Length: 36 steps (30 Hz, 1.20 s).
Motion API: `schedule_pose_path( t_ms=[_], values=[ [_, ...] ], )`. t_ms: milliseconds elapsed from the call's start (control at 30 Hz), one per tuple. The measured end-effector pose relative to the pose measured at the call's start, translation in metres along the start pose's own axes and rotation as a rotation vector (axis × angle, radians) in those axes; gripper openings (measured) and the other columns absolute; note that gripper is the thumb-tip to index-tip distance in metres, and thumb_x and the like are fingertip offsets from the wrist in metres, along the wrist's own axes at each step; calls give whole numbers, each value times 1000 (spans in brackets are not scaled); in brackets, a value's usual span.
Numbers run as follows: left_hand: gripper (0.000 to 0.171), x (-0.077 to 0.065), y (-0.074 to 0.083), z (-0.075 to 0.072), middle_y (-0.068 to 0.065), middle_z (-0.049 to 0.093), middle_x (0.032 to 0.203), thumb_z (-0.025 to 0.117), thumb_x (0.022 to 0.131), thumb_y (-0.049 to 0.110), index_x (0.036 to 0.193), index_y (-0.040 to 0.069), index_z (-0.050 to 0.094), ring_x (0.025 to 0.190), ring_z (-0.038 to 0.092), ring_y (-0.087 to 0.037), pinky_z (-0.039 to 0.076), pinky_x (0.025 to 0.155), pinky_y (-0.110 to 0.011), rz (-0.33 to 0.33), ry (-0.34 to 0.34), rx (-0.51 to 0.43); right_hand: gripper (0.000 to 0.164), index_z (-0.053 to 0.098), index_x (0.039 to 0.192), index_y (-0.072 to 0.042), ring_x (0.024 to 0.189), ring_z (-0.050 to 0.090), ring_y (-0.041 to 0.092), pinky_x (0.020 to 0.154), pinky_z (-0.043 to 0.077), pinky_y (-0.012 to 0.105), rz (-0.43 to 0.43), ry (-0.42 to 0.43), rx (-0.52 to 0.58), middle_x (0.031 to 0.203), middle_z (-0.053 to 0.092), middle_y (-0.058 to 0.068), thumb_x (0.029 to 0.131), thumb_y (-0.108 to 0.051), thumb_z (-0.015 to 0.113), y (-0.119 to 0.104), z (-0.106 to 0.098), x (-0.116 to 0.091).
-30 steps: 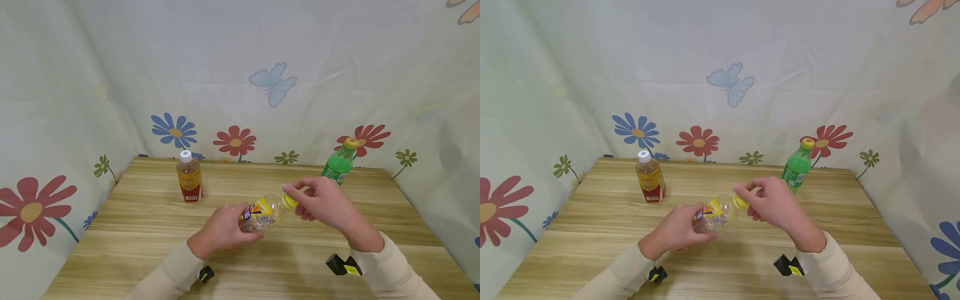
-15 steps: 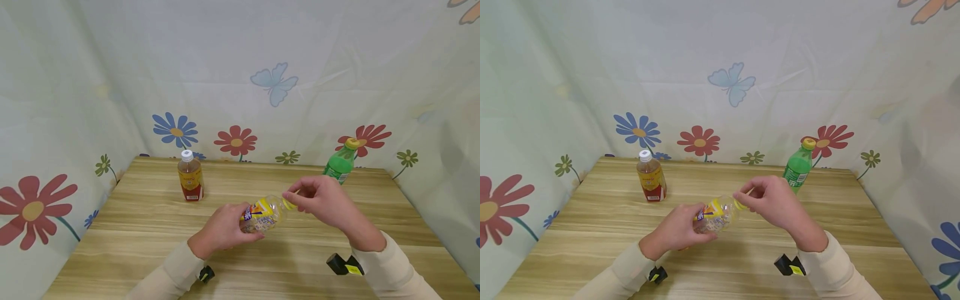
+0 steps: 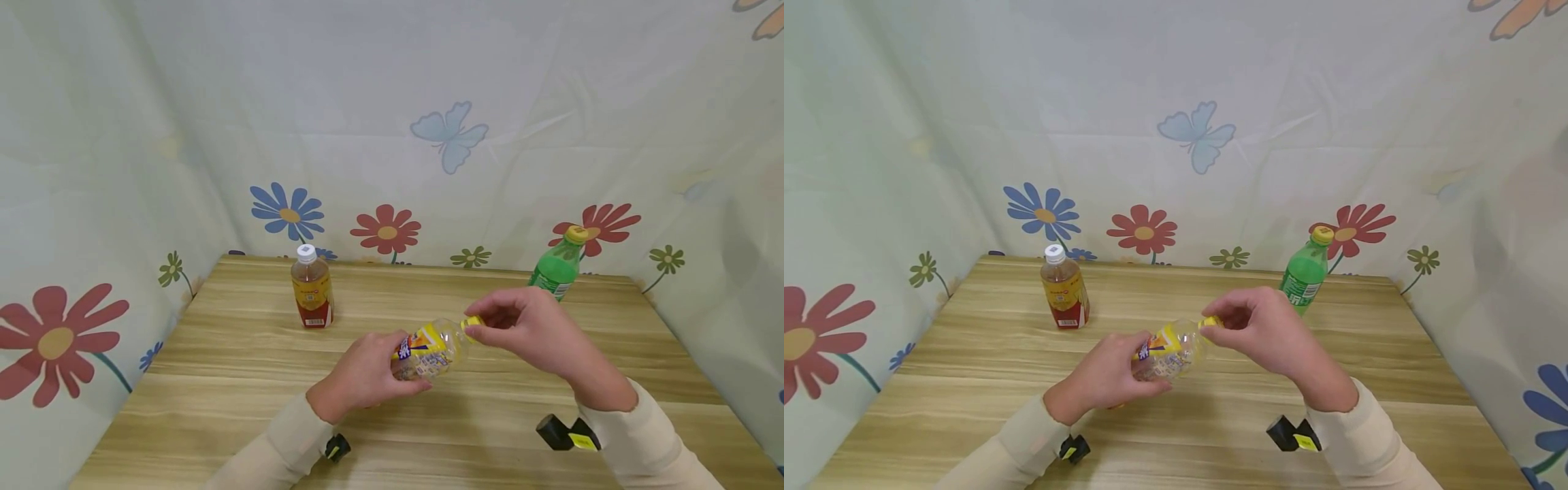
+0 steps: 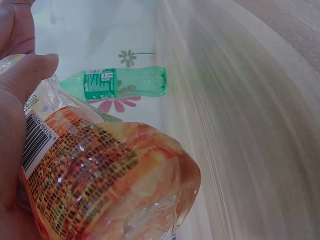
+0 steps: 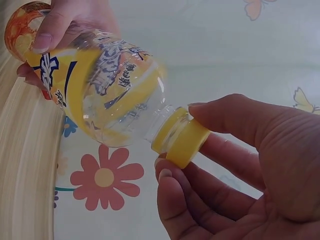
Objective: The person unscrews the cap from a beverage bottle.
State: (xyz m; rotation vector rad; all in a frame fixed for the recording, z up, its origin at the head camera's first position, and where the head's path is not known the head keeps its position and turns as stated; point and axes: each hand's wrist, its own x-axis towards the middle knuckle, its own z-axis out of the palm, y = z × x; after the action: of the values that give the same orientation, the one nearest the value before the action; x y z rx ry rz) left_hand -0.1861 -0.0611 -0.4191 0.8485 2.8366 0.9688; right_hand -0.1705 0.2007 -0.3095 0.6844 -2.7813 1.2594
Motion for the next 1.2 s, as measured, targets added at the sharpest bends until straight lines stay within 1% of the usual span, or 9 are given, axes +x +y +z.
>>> schedule_pose_path(
  t_ms=[133,300,533,700,800,967,1200],
  values=[
    [54,0,0,0,10,71,94,83,80,57,113,19,65,77,61,1,51,68,-18,3,2,-1,19,79,102,-12,77,69,10,69,58,27,-13,-7,-13,93,77,1,85,-17,84,1,-1,0],
    [55,0,-1,0,10,71,95,82,79,59,114,19,64,78,61,1,51,69,-18,-2,-3,0,23,78,105,-11,81,70,11,72,59,26,-13,-23,-13,98,77,2,84,-17,85,3,-2,0],
    [55,0,-2,1,10,70,96,82,80,57,115,19,64,79,61,1,52,69,-18,-5,-9,-15,28,77,110,-8,88,72,12,76,59,25,-6,-59,52,107,77,6,84,-15,85,7,-4,0],
    [54,0,-3,1,10,71,96,83,80,56,115,19,64,79,61,1,52,70,-18,-3,-8,-24,31,76,111,-6,91,73,12,77,60,25,-33,-68,94,109,76,9,82,-11,86,9,-4,1],
    [54,0,-3,1,10,71,96,83,80,55,114,19,65,79,61,1,52,69,-18,-5,-7,-28,31,76,112,-5,88,72,11,76,60,25,-53,-65,84,107,76,8,82,-11,86,10,-4,1],
    [54,0,-3,1,10,71,95,83,80,56,114,19,64,78,61,0,52,68,-18,-3,-6,-25,31,76,111,-6,81,71,13,70,60,27,-51,-69,91,103,76,8,82,-10,85,10,-6,1],
    [55,0,-3,1,10,71,96,83,80,57,115,19,64,79,61,0,52,69,-18,-6,-12,-34,30,76,111,-4,80,71,12,67,60,28,-56,-72,111,101,76,10,83,-10,85,11,-6,1]
  ],
)
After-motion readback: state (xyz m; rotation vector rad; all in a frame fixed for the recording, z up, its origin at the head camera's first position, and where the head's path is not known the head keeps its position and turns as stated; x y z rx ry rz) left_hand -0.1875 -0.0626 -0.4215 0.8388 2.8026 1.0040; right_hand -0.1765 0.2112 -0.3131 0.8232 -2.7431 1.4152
